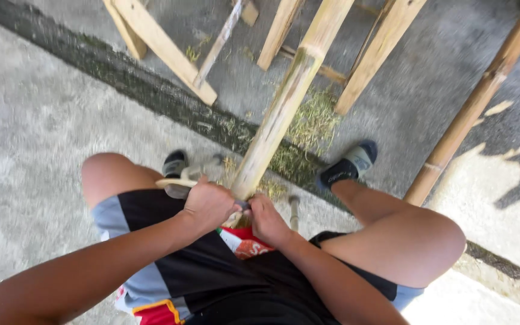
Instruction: The person is using a knife to scrape and peel the outer skin of a bamboo pole.
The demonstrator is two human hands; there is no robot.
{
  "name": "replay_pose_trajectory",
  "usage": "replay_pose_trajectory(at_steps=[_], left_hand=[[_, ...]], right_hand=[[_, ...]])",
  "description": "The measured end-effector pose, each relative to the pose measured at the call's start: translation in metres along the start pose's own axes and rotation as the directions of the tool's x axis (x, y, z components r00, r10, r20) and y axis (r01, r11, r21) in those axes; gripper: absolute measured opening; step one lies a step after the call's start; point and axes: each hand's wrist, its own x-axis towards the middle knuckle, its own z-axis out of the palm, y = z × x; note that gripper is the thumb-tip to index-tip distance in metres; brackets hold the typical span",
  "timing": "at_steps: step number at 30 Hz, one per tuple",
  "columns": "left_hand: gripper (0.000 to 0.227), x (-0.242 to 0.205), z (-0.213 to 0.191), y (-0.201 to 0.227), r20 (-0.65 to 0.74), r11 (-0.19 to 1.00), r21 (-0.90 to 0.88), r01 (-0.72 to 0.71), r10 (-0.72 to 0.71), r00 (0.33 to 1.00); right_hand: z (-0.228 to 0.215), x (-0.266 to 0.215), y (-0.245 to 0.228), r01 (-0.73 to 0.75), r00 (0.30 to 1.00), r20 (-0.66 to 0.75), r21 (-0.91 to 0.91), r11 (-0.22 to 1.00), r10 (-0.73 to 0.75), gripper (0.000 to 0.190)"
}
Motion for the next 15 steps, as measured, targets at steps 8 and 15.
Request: replay_pose_trajectory(at_steps=[8, 15], left_hand=[[0.057, 0.075, -0.061, -0.041, -0.125, 0.993, -0.108, 0.049, -0.062, 0.99], [0.04, 0.077, -0.073, -0.033, -0.027, 0.998, 0.021, -0.052, 0.053, 0.998]], right_hand=[[-0.06, 0.051, 0.031, -0.24, 0.965, -0.143, -0.142, 0.96, 0.22, 0.015], [-0.027, 0.042, 0.041, -0.3, 0.931, -0.251, -0.104, 0.948, 0.267, 0.015]])
